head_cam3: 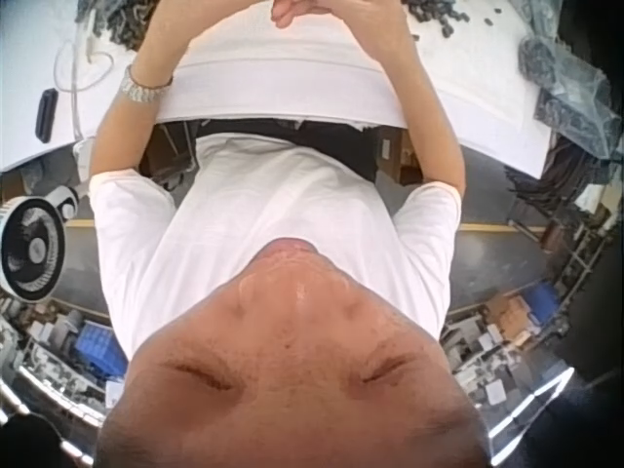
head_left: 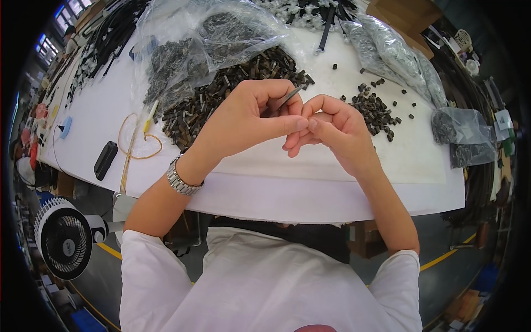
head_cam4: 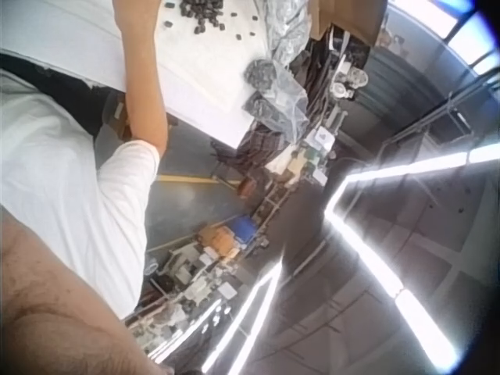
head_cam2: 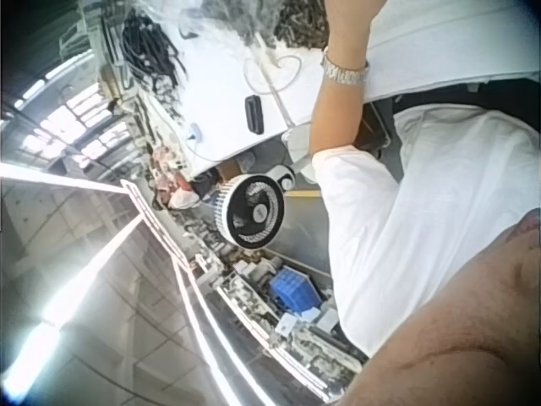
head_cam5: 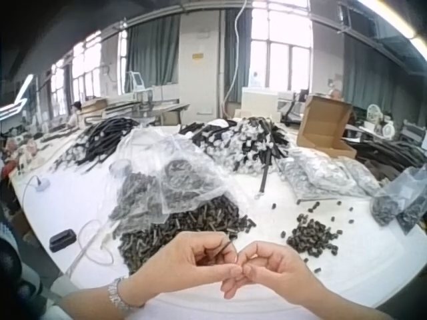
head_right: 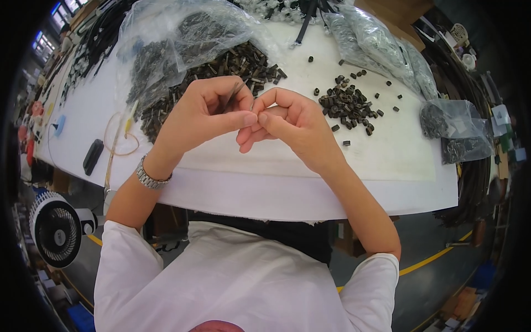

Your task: Assembling small leather loops with metal pins using tweezers.

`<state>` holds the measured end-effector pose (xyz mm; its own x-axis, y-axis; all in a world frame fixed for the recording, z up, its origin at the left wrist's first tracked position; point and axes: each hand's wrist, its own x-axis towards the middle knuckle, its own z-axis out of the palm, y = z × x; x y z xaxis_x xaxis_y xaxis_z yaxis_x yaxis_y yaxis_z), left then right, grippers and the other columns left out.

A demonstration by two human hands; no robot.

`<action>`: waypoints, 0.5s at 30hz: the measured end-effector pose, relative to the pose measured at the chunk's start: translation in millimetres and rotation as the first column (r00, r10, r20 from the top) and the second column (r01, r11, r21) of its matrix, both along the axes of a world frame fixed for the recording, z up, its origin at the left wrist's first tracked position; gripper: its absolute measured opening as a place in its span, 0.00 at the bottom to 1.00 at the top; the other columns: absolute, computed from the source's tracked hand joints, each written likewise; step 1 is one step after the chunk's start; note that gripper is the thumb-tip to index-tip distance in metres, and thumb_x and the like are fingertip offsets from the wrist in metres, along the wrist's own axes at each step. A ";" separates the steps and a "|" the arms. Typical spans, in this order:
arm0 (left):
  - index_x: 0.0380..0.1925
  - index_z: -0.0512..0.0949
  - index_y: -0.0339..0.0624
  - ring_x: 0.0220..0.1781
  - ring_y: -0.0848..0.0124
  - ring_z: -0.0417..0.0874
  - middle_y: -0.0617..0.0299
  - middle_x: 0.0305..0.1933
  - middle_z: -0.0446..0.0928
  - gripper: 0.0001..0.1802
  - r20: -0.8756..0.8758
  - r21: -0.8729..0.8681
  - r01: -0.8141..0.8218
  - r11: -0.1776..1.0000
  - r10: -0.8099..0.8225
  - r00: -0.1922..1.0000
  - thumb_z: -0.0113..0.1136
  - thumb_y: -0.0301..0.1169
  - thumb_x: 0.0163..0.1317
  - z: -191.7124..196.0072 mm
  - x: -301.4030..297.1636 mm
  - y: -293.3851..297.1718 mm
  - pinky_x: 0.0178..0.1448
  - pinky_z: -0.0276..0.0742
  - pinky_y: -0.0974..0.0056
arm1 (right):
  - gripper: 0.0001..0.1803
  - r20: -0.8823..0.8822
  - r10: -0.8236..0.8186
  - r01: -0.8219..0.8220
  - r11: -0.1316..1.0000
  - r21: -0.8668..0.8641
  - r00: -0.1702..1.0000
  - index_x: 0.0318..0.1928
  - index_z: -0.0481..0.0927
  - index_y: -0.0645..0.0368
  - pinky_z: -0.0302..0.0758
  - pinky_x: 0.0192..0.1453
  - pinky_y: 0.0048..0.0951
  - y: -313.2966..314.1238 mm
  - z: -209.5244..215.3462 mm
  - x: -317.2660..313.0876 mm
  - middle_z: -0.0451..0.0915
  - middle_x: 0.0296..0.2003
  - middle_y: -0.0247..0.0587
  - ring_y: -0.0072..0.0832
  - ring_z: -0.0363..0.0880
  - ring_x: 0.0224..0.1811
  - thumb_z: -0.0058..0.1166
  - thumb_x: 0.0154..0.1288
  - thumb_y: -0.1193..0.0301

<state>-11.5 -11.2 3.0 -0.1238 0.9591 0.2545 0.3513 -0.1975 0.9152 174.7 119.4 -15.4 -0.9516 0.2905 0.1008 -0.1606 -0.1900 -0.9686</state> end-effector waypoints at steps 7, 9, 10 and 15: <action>0.33 0.78 0.43 0.17 0.89 0.62 0.75 0.22 0.71 0.09 0.199 -0.300 -0.119 0.946 0.184 0.963 0.69 0.31 0.70 -12.0 4.3 7.4 0.20 0.50 0.77 | 0.12 0.282 0.158 -0.100 0.973 -0.209 0.946 0.54 0.78 0.70 0.89 0.54 0.36 27.6 -38.6 -10.2 0.87 0.43 0.52 0.36 0.91 0.42 0.48 0.81 0.73; 0.33 0.78 0.41 0.17 0.89 0.63 0.73 0.22 0.72 0.09 0.232 -0.303 -0.156 0.940 0.231 0.945 0.69 0.30 0.68 -12.7 8.3 3.9 0.19 0.49 0.77 | 0.11 0.250 0.192 -0.138 0.966 -0.219 0.949 0.52 0.79 0.71 0.90 0.51 0.38 28.4 -43.9 -24.9 0.87 0.44 0.54 0.37 0.91 0.42 0.48 0.79 0.76; 0.34 0.78 0.41 0.16 0.89 0.62 0.72 0.23 0.73 0.08 0.214 -0.296 -0.143 0.944 0.211 0.954 0.68 0.30 0.70 -19.6 2.0 2.1 0.19 0.47 0.77 | 0.10 0.249 0.206 -0.158 0.967 -0.198 0.947 0.51 0.79 0.71 0.91 0.50 0.38 25.7 -47.4 -32.7 0.87 0.44 0.54 0.38 0.91 0.42 0.49 0.77 0.77; 0.41 0.80 0.39 0.14 0.90 0.56 0.71 0.26 0.75 0.07 0.346 -0.166 -0.132 0.977 0.183 0.920 0.63 0.31 0.75 -24.7 -6.5 13.5 0.19 0.41 0.75 | 0.09 0.159 0.051 0.007 0.938 -0.347 0.986 0.48 0.80 0.71 0.92 0.47 0.40 0.0 -37.5 -52.2 0.87 0.44 0.55 0.39 0.91 0.39 0.50 0.73 0.81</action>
